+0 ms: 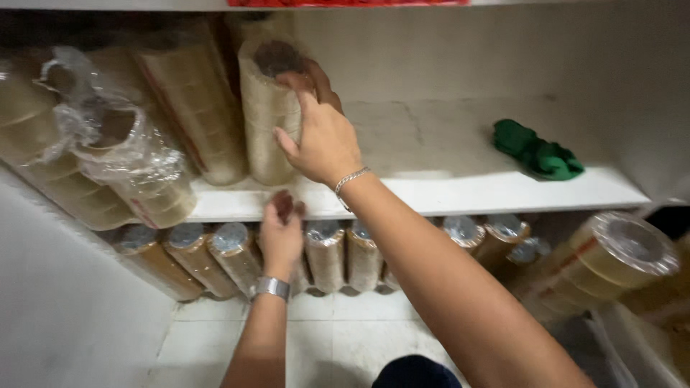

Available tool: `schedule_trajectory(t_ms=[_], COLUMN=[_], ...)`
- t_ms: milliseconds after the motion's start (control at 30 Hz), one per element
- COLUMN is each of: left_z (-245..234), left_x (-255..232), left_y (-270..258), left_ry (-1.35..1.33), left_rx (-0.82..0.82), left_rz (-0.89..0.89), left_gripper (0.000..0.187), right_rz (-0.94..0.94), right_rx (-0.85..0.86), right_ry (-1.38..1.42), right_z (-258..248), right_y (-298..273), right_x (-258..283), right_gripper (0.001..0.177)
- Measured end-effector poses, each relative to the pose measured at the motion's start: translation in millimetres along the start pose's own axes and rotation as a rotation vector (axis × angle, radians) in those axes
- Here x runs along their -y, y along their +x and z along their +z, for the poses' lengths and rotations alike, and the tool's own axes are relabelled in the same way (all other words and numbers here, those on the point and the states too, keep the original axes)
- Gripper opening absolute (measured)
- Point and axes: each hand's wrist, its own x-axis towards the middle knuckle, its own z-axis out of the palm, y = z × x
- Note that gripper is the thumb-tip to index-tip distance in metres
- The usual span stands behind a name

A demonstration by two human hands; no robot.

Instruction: The person wipes a shelf with a cloth and then rearranges rolls of tape on the shelf by hand.

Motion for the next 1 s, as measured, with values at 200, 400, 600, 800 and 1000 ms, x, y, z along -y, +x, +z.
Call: schedule_trajectory(t_ms=[200, 400, 600, 800, 1000], left_z=[3, -1, 12, 22, 25], left_x=[-34, -59, -74, -81, -32], left_y=[-4, -14, -20, -26, 12], left_ry=[-0.650, -0.920, -0.905, -0.812, -0.361], left_rx=[-0.001, 0.074, 0.125, 0.123, 0.014], left_rz=[-0.324, -0.412, -0.455, -0.438, -0.330], left_gripper=[0.064, 0.092, 0.085, 0.087, 0.092], right_rz=[-0.035, 0.013, 0.114, 0.300, 0.409], right_rx=[-0.252, -0.371, -0.319, -0.124, -0.074], right_ry=[0.002, 0.220, 0.295, 0.358, 0.272], right_z=[-3, -25, -48, -54, -50], right_y=[-39, -94, -129, -143, -148], right_x=[-20, -16, -33, -66, -109], right_gripper=[0.041, 0.051, 0.107, 0.119, 0.128])
